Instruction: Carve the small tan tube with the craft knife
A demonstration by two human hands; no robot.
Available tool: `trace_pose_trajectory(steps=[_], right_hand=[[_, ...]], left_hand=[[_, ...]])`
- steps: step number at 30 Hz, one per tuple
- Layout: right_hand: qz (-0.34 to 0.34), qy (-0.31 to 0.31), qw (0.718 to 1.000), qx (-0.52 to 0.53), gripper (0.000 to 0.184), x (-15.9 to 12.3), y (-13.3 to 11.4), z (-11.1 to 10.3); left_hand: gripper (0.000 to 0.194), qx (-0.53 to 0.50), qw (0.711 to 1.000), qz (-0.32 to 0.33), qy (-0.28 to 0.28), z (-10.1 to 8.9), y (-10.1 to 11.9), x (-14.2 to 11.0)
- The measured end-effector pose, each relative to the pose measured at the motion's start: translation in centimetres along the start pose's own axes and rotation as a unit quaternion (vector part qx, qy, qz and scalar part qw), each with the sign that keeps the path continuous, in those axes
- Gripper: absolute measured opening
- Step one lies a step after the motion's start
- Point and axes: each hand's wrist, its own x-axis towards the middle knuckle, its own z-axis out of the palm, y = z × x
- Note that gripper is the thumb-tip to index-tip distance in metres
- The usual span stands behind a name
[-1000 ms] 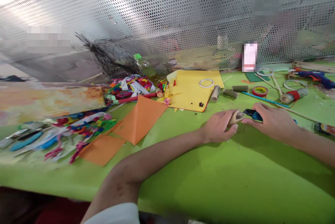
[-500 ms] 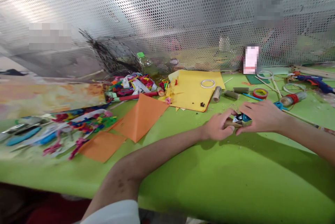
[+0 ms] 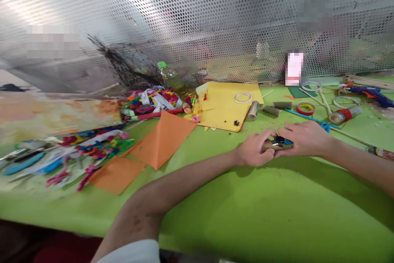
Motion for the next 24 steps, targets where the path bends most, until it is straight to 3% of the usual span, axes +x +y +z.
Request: trace_pose_trajectory(steps=[7, 15, 19, 24], right_hand=[[-0.02, 0.032, 0.999, 0.009, 0.072, -0.2, 0.2, 0.8], [0.005, -0.045, 0.998, 0.036, 0.072, 0.2, 0.2, 0.6], [-0.039, -0.057, 0.997, 0.045, 0.073, 0.2, 0.4, 0.2], [-0.091, -0.028, 0.995, 0.04, 0.07, 0.0, 0.6, 0.3]], left_hand=[[0.034, -0.006, 1.0, -0.014, 0.007, 0.0, 0.1, 0.0], [0.029, -0.021, 1.0, -0.021, -0.002, -0.1, 0.1, 0.0], [0.027, -0.041, 0.999, 0.008, -0.004, 0.0, -0.4, 0.0], [0.025, -0.071, 0.997, 0.036, -0.008, 0.1, -0.9, 0.1]])
